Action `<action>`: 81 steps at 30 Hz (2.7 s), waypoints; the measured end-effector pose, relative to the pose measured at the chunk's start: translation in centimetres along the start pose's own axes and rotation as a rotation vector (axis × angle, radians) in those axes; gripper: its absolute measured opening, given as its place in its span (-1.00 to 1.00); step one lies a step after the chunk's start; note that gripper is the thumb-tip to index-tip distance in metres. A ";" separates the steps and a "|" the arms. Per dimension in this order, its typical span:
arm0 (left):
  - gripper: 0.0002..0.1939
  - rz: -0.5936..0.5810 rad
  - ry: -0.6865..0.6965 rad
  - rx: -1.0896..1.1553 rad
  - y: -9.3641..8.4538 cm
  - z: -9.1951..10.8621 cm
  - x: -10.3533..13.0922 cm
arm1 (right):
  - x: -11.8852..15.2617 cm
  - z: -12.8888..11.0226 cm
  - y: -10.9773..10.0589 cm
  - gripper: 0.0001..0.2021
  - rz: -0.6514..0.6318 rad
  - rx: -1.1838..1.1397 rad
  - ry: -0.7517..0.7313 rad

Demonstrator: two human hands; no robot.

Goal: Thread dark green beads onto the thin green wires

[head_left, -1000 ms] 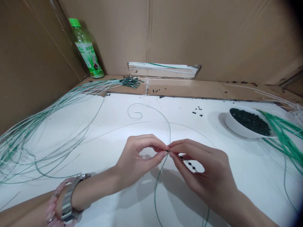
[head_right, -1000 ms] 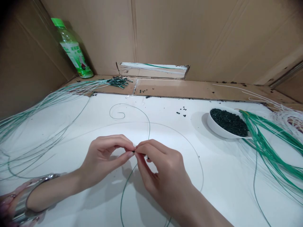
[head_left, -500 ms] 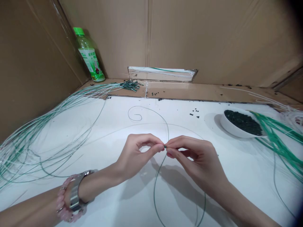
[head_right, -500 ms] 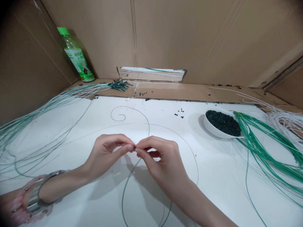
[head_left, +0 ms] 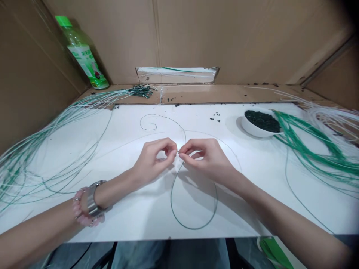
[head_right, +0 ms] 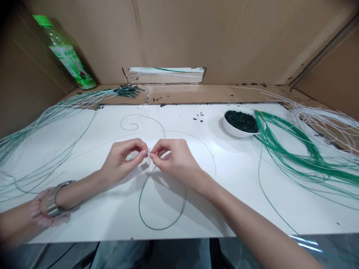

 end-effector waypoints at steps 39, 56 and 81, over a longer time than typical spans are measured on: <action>-0.92 -0.027 -0.049 0.008 9.0 -3.9 -16.3 | -1.3 -0.5 -3.1 -0.91 0.208 -0.508 -0.169; -0.79 0.146 -0.558 0.797 1.6 -2.0 0.5 | 1.0 -1.9 -1.3 -0.94 0.225 -0.212 -0.103; -0.92 0.001 -0.580 0.953 2.2 -2.4 1.7 | 1.8 -3.4 -0.9 -0.91 0.204 -0.051 -0.216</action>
Point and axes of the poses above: each hand's wrist, its own x-axis away from the middle knuckle, its own y-axis out of the palm, z = x × y, the point moved 8 cm from there along -x, towards the middle knuckle, and after that the axes turned 4 degrees about z, right-handed, at the moved point
